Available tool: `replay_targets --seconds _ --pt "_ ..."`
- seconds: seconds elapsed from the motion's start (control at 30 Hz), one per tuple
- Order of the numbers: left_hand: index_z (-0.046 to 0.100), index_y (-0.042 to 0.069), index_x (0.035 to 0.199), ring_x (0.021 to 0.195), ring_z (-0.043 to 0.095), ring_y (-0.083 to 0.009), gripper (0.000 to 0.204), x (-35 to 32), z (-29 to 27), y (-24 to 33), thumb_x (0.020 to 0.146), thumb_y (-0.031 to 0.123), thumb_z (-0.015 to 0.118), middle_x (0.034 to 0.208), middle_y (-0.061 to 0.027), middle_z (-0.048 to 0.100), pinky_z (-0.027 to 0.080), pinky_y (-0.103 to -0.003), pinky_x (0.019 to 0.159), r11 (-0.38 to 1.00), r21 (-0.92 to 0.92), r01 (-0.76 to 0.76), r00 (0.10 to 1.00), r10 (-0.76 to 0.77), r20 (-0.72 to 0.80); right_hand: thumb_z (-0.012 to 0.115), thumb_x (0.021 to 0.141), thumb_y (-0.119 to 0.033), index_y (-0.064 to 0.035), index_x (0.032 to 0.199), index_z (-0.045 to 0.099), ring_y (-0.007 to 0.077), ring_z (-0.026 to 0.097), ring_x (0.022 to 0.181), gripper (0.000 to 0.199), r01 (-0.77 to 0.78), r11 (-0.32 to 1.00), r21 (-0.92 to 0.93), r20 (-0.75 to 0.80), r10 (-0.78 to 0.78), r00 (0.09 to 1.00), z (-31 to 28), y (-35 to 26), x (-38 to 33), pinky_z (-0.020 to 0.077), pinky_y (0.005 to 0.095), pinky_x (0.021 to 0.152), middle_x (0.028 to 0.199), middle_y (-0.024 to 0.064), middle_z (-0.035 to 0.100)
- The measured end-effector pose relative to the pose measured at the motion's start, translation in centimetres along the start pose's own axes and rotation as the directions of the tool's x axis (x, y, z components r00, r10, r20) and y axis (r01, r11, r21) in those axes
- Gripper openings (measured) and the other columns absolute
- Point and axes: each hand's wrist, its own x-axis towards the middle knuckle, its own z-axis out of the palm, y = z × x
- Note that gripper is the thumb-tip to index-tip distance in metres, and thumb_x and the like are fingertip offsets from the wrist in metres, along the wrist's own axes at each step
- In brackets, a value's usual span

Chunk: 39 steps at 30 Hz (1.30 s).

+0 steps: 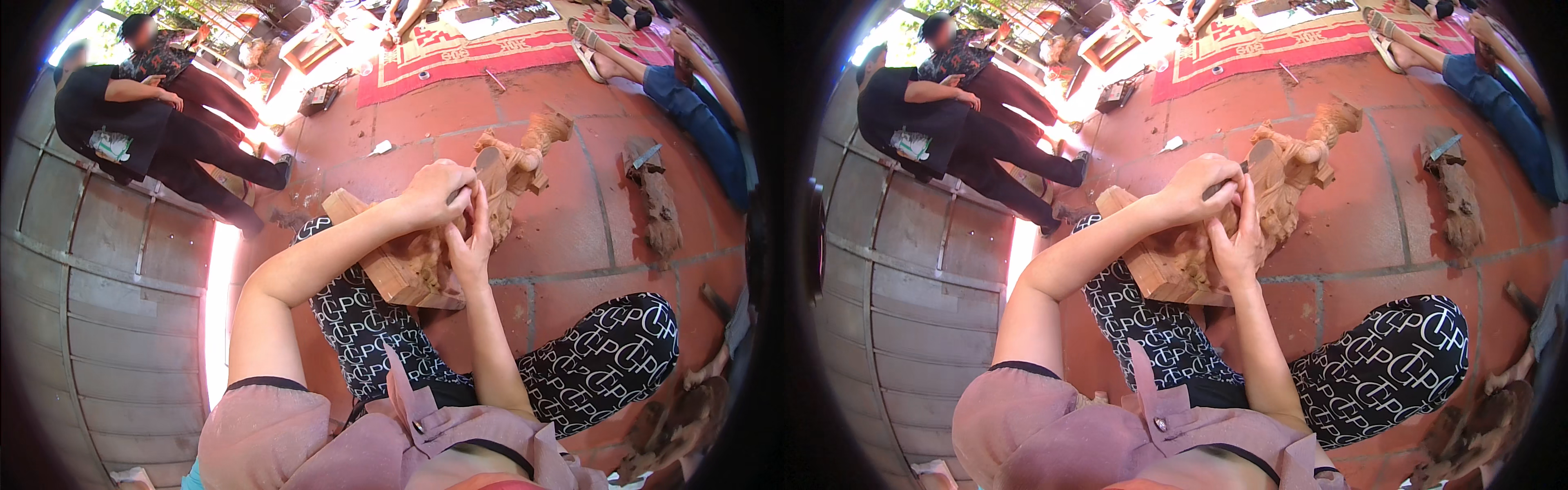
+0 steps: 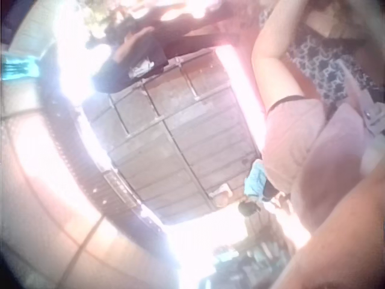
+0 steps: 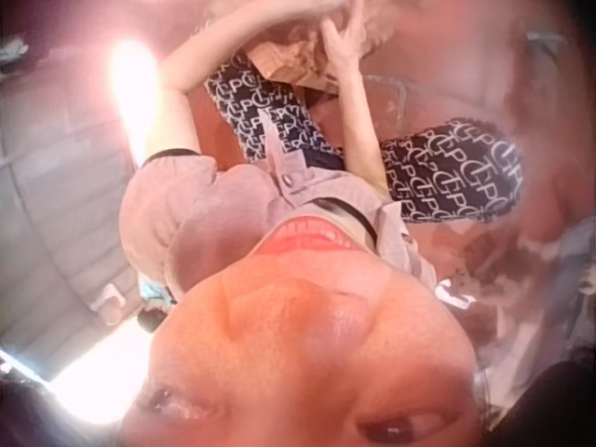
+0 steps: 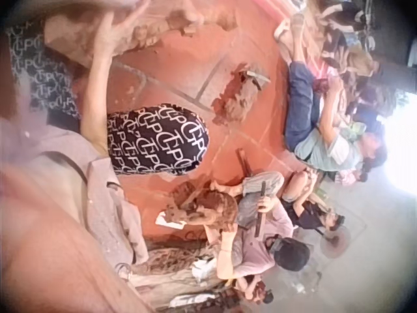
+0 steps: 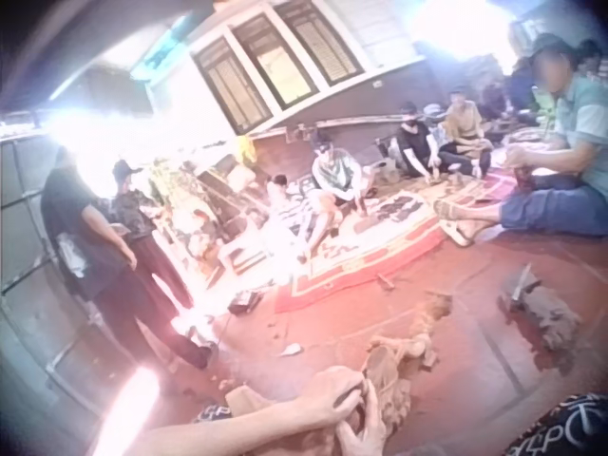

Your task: The person carves a wooden figurine using a small knife while sitting on a tiled floor. They hold the piece with one hand and carefully shape details with the other, occasionally rotating the object to access different areas.

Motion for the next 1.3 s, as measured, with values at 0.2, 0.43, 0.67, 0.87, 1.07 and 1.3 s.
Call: replay_targets --seconds 0.2,0.43,0.67,0.87,1.07,1.3 --pt "0.056 0.003 0.084 0.082 0.055 -0.0327 0.012 0.5 0.6 -0.3 0.080 0.012 0.051 0.080 -0.0144 0.059 0.043 -0.041 0.077 0.989 -0.137 -0.057 0.998 0.052 -0.035 0.064 0.076 -0.005 -0.0052 0.144 0.022 0.0245 0.055 0.111 0.080 -0.017 0.994 0.108 -0.043 0.021 0.999 0.2 -0.8 0.2 0.0440 0.0337 0.093 0.123 0.0173 0.054" --pt "0.056 0.003 0.084 0.080 0.056 -0.0331 0.013 0.2 -0.2 -0.4 0.079 0.014 0.051 0.081 -0.0152 0.060 0.044 -0.042 0.073 0.998 -0.049 0.044 0.999 -0.042 0.034 0.065 0.076 -0.007 -0.0044 0.143 0.023 0.0277 0.055 0.113 0.079 0.008 1.000 0.003 -0.018 -0.007 1.000 0.5 -0.5 -0.2 0.0439 0.0352 0.094 0.125 0.0190 0.053" --pt "0.057 0.003 0.083 0.082 0.056 -0.0331 0.012 0.3 0.5 -0.2 0.079 0.013 0.052 0.081 -0.0146 0.060 0.045 -0.041 0.075 0.999 -0.040 0.009 1.000 -0.009 0.011 0.059 0.078 0.000 -0.0008 0.144 0.019 0.0257 0.047 0.120 0.077 -0.082 0.993 0.086 0.020 0.081 0.997 0.0 -0.9 -0.1 0.0383 0.0356 0.100 0.133 0.0173 0.042" --pt "0.056 0.003 0.081 0.082 0.055 -0.0324 0.010 0.6 0.4 -0.2 0.079 0.012 0.053 0.079 -0.0136 0.059 0.044 -0.041 0.077 0.998 -0.059 -0.038 0.999 0.036 -0.035 0.064 0.076 -0.007 -0.0030 0.142 0.025 0.0268 0.053 0.114 0.077 -0.110 0.987 0.121 -0.006 0.112 0.994 0.2 -1.4 0.0 0.0427 0.0353 0.095 0.123 0.0175 0.053" --pt "0.058 0.003 0.082 0.085 0.055 -0.0322 0.011 0.2 -0.5 -0.1 0.080 0.014 0.054 0.080 -0.0140 0.059 0.044 -0.041 0.080 1.000 -0.006 0.013 0.999 -0.012 0.050 0.063 0.076 -0.004 -0.0036 0.143 0.023 0.0248 0.052 0.115 0.078 -0.021 0.992 0.122 -0.010 0.023 1.000 0.7 -0.7 0.0 0.0413 0.0345 0.098 0.123 0.0181 0.052" --pt "0.057 0.003 0.084 0.088 0.055 -0.0338 0.013 0.4 0.3 -0.7 0.080 0.014 0.052 0.083 -0.0145 0.059 0.044 -0.043 0.080 0.996 -0.050 -0.075 0.997 0.075 -0.009 0.063 0.077 -0.001 -0.0023 0.143 0.023 0.0253 0.052 0.113 0.077 -0.034 0.962 0.271 -0.038 0.046 0.998 0.6 -0.7 0.3 0.0425 0.0347 0.096 0.124 0.0173 0.052"
